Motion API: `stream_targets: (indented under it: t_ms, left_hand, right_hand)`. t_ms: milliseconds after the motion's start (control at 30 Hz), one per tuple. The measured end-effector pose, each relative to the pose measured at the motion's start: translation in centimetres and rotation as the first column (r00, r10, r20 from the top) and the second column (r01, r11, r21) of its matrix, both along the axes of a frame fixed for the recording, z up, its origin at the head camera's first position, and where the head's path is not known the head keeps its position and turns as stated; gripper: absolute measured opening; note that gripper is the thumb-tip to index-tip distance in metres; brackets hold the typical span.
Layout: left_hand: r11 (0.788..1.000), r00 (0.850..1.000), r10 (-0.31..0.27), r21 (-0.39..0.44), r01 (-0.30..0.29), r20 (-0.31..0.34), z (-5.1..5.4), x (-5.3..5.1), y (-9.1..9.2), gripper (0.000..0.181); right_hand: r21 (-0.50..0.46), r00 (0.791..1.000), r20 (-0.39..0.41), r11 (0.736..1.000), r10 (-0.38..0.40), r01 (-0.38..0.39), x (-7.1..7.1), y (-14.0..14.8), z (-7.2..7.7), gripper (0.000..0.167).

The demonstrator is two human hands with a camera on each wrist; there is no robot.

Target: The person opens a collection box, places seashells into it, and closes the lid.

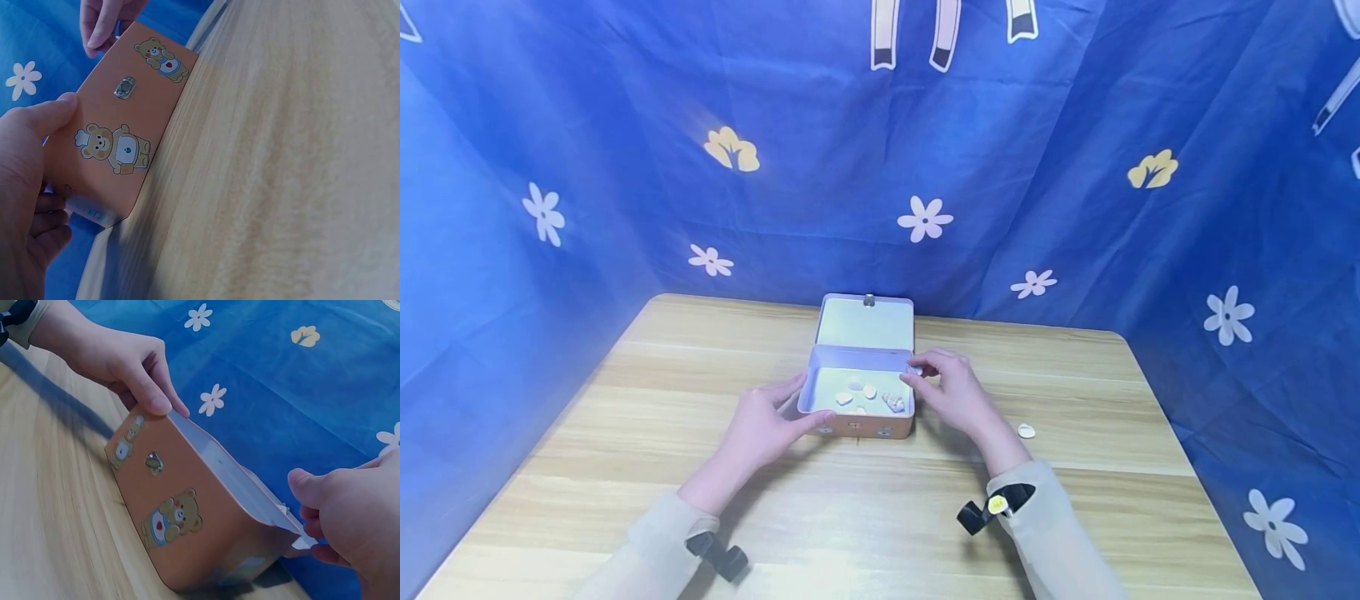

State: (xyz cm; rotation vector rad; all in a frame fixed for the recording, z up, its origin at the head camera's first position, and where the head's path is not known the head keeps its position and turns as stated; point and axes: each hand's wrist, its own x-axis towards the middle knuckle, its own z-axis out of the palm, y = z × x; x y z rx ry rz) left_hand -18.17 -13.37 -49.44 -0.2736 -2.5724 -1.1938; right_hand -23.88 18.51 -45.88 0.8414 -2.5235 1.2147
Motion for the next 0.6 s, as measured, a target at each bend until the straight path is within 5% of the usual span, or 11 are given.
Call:
stream_targets:
  t_ms: [600]
  left_hand:
    - [1.0, 1.0, -0.003, -0.022, 0.003, 0.017, 0.1, 0.1, 0.1, 0.089]
  right_hand:
    - [-0.019, 0.996, 0.017, 0.996, 0.087, -0.086, -0.6, -4.1, -0.6, 0.019]
